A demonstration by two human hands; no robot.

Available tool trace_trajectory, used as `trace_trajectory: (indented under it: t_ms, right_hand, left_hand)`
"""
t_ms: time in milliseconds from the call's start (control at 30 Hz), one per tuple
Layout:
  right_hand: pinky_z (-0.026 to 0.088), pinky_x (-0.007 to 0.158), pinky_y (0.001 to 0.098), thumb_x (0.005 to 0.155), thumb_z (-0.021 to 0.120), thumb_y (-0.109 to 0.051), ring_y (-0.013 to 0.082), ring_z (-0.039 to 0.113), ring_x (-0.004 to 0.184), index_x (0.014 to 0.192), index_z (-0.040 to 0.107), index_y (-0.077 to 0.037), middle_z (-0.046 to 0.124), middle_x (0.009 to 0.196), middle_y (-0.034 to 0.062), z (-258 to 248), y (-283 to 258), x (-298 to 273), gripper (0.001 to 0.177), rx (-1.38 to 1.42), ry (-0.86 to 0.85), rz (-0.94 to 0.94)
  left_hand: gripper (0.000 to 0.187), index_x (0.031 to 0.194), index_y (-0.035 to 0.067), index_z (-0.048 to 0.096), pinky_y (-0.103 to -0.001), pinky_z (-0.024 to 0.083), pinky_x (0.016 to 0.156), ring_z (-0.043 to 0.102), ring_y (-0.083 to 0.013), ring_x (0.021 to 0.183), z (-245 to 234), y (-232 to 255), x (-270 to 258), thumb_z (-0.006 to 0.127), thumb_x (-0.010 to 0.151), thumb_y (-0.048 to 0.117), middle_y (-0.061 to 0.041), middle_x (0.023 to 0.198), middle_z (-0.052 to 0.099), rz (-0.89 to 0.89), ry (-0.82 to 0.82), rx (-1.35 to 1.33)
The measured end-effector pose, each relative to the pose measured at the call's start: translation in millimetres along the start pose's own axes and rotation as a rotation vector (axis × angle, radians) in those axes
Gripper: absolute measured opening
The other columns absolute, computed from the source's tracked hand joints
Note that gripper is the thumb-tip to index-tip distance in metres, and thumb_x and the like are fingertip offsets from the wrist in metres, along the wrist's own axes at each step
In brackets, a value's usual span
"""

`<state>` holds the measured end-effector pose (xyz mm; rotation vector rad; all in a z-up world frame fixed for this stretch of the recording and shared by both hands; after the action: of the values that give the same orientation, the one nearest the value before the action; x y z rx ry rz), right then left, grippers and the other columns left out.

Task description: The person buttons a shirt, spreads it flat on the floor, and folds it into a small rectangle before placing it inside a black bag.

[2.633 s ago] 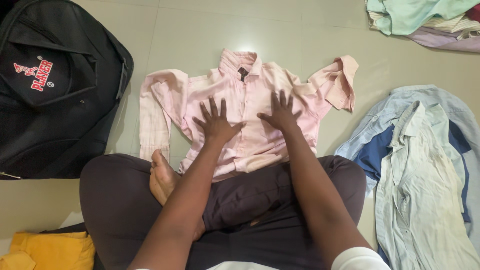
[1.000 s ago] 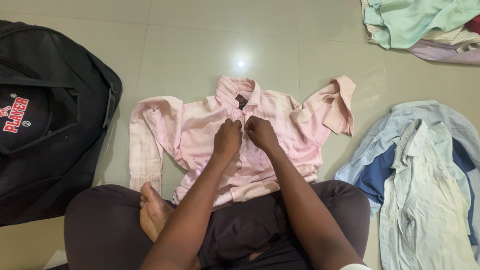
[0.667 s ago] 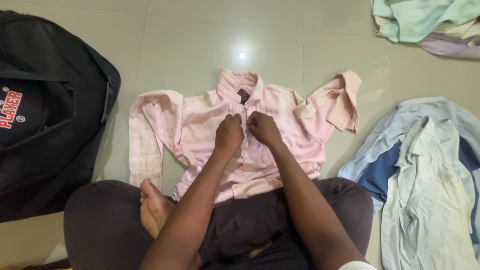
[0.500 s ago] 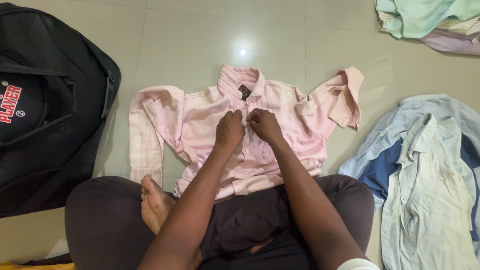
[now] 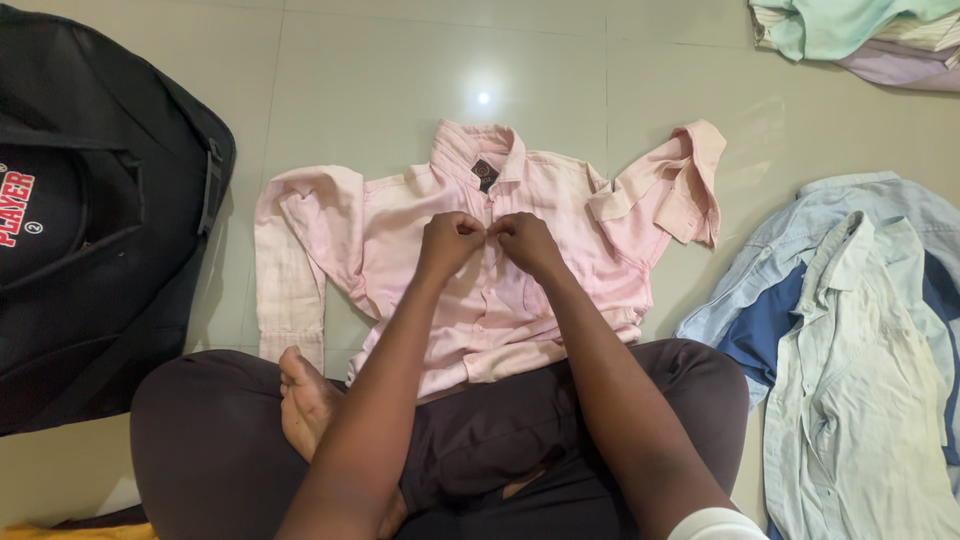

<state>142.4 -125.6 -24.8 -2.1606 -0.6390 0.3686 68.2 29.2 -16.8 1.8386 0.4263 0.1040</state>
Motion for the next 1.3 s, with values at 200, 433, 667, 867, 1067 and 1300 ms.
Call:
trace_trajectory:
  t_ms: [200, 433, 667, 867, 1067, 1300]
  right_hand:
    - [0.051, 0.060, 0.0278, 0.085, 0.064, -0.007, 0.0127, 0.062, 0.064, 0.097, 0.077, 0.002, 0.072, 0.076, 0.0057, 11.9, 8.1, -5.4, 0.020, 0.432, -0.142, 0.274]
    - [0.050, 0.059, 0.0218, 0.093, 0.065, -0.011, 0.0069, 0.059, 0.062, 0.097, 0.074, 0.000, 0.069, 0.078, 0.0014, 10.8, 8.1, -7.0, 0.014, 0.621, -0.174, 0.324]
    - [0.047, 0.059, 0.0212, 0.093, 0.071, -0.015, 0.0059, 0.058, 0.064, 0.097, 0.076, 0.000, 0.069, 0.080, 0.0019, 13.0, 9.5, -5.5, 0.016, 0.624, -0.168, 0.328]
    - [0.051, 0.062, 0.0221, 0.092, 0.068, -0.011, 0.0079, 0.063, 0.067, 0.097, 0.076, 0.001, 0.072, 0.082, 0.0031, 12.2, 1.4, -6.6, 0.016, 0.601, -0.176, 0.289]
    - [0.055, 0.065, 0.0235, 0.086, 0.070, -0.002, 0.0101, 0.068, 0.070, 0.100, 0.075, 0.001, 0.075, 0.085, 0.0056, -4.0, 2.3, -2.9, 0.015, 0.485, -0.044, 0.289]
    - [0.061, 0.074, 0.0267, 0.088, 0.071, 0.000, 0.0135, 0.072, 0.083, 0.106, 0.070, 0.002, 0.074, 0.095, 0.0082, -7.1, -2.1, -2.2, 0.018, 0.589, -0.034, 0.240]
  left_hand:
    - [0.003, 0.089, 0.000, 0.072, -0.024, 0.049, 0.056, 0.060, -0.0087, 0.061, 12.4, -28.2, 10.6, 0.074, 0.087, 0.001, -0.003, 0.075, 0.071, -0.227, -0.222, -0.380]
    - [0.004, 0.090, 0.002, 0.072, -0.023, 0.053, 0.059, 0.066, -0.0084, 0.066, 6.9, -13.8, 1.0, 0.075, 0.087, 0.001, -0.004, 0.076, 0.071, -0.229, -0.070, -0.269]
    - [0.017, 0.096, 0.002, 0.070, -0.025, 0.057, 0.060, 0.070, -0.0104, 0.070, -0.7, 1.0, -5.3, 0.079, 0.083, 0.001, -0.005, 0.082, 0.074, -0.283, 0.018, -0.209]
    - [0.028, 0.108, 0.000, 0.064, -0.026, 0.062, 0.067, 0.072, -0.0134, 0.078, 10.4, -23.1, 2.7, 0.076, 0.083, -0.001, -0.007, 0.089, 0.072, -0.283, -0.021, -0.375]
    - [0.023, 0.102, 0.000, 0.064, -0.027, 0.062, 0.067, 0.070, -0.0134, 0.075, 13.2, -23.4, 4.5, 0.078, 0.084, 0.000, -0.007, 0.085, 0.070, -0.210, 0.046, -0.338]
    - [0.011, 0.095, 0.002, 0.070, -0.028, 0.060, 0.065, 0.071, -0.0104, 0.073, 10.9, 3.2, -3.8, 0.075, 0.086, 0.000, -0.006, 0.079, 0.073, -0.089, 0.047, -0.221]
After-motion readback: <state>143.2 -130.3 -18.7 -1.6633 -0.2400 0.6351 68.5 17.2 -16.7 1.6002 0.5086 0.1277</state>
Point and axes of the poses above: each hand's wrist, its own x-axis towards the middle knuckle, its own z-axis out of the palm, y = z × x, the point moved 6 cm from there along x, towards the middle knuckle
